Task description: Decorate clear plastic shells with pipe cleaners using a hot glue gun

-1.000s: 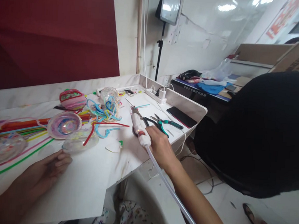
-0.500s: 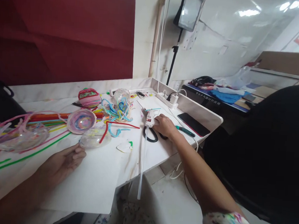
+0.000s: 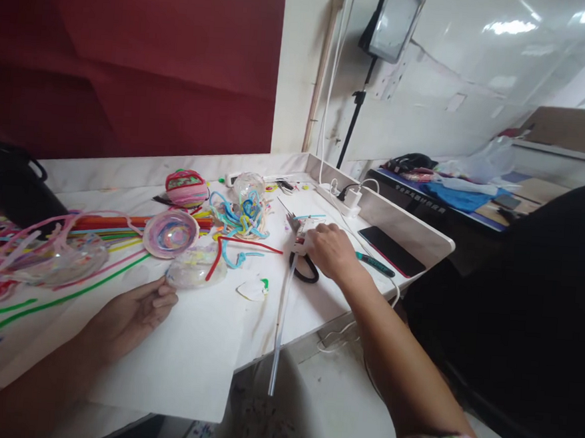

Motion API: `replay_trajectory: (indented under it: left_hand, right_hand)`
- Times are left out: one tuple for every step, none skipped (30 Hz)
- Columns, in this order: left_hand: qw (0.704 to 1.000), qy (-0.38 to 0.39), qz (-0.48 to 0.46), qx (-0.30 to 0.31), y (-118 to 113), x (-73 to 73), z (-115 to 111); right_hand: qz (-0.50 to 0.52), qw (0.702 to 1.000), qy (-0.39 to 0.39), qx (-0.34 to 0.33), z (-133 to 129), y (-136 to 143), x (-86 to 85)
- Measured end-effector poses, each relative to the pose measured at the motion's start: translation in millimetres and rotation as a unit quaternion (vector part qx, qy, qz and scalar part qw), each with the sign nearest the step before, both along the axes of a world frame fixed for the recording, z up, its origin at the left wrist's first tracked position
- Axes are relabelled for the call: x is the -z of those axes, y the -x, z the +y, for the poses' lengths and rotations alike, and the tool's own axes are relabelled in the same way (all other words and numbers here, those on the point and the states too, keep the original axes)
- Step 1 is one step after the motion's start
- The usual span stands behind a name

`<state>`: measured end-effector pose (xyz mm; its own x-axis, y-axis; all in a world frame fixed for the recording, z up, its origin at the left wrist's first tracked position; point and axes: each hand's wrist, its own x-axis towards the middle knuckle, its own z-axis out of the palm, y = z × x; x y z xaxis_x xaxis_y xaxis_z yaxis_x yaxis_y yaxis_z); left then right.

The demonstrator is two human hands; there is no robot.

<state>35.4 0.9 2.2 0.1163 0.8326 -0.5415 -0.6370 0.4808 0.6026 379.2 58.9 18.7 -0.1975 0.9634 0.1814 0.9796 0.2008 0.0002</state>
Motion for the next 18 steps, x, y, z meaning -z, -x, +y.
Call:
replay_trajectory:
  left_hand:
    - [1.0,0.001,0.0,0.001,-0.3,0.1,0.1]
    - [1.0,0.002,0.0,0.001,-0.5,0.3,0.2]
    - [1.0,0.002,0.001,0.001,-0.6,0.5,0.3]
    - [1.0,0.002,0.001,0.0,-0.7,0.7,0.4]
    - [1.0,0.001,0.0,-0.001,-0.8,0.8,0.4]
    - [1.0,0.0,-0.001,-0.001,-0.8,1.0,0.5]
    - [1.0,-0.002,-0.002,-0.002,-0.8,1.1,0.6]
    - [1.0,-0.004,-0.003,-0.004,-0.8,1.2,0.7]
    - [1.0,-0.005,-0.005,-0.007,-0.8,1.4,0.9]
    - [1.0,-0.006,-0.008,-0.009,-0.8,1.6,1.0]
    - [1.0,-0.005,-0.012,-0.01,-0.8,1.9,1.1]
    - [1.0,-0.005,-0.015,-0.011,-0.8,2.4,1.2]
    - [1.0,-0.005,-0.018,-0.012,-0.9,2.9,1.1]
    - [1.0,-0.006,-0.021,-0.012,-1.1,3.3,1.0]
    - [1.0,-0.008,-0.023,-0.012,-1.4,3.7,0.7]
    - [1.0,-0.013,-0.023,-0.012,-2.0,3.9,0.3]
    - [1.0,-0.019,-0.021,-0.011,-2.7,3.9,-0.2]
    - [0.999,-0.024,-0.019,-0.008,-3.5,3.8,-0.8]
  right_hand:
    - [0.032,0.997,-0.05,-0.057,-2.9,11.9,-3.8]
    - [0.076,0.982,-0.095,-0.141,-6.1,25.5,-7.5]
    - [0.119,0.959,-0.114,-0.23,-9.3,40.3,-10.7]
    - [0.15,0.932,-0.114,-0.311,-12.1,55.4,-13.4]
    - [0.165,0.909,-0.105,-0.369,-14.2,69.6,-15.3]
    - [0.164,0.892,-0.1,-0.408,-15.6,82.4,-16.5]
    - [0.153,0.882,-0.102,-0.433,-16.1,92.9,-16.9]
    - [0.141,0.878,-0.104,-0.445,-15.8,101.0,-16.7]
    - [0.128,0.878,-0.108,-0.449,-15.0,106.7,-16.1]
    - [0.117,0.878,-0.112,-0.45,-14.0,110.2,-15.5]
    - [0.11,0.88,-0.115,-0.448,-13.1,111.9,-15.0]
    - [0.106,0.881,-0.117,-0.446,-12.6,112.4,-14.9]
    - [0.106,0.881,-0.119,-0.445,-12.8,112.1,-15.4]
    - [0.109,0.882,-0.118,-0.442,-13.8,111.6,-16.4]
    - [0.116,0.884,-0.115,-0.438,-15.8,111.0,-18.1]
    - [0.126,0.886,-0.112,-0.433,-18.7,110.6,-20.3]
    - [0.138,0.887,-0.109,-0.427,-22.7,110.6,-22.9]
    - [0.153,0.888,-0.106,-0.421,-27.7,110.9,-25.6]
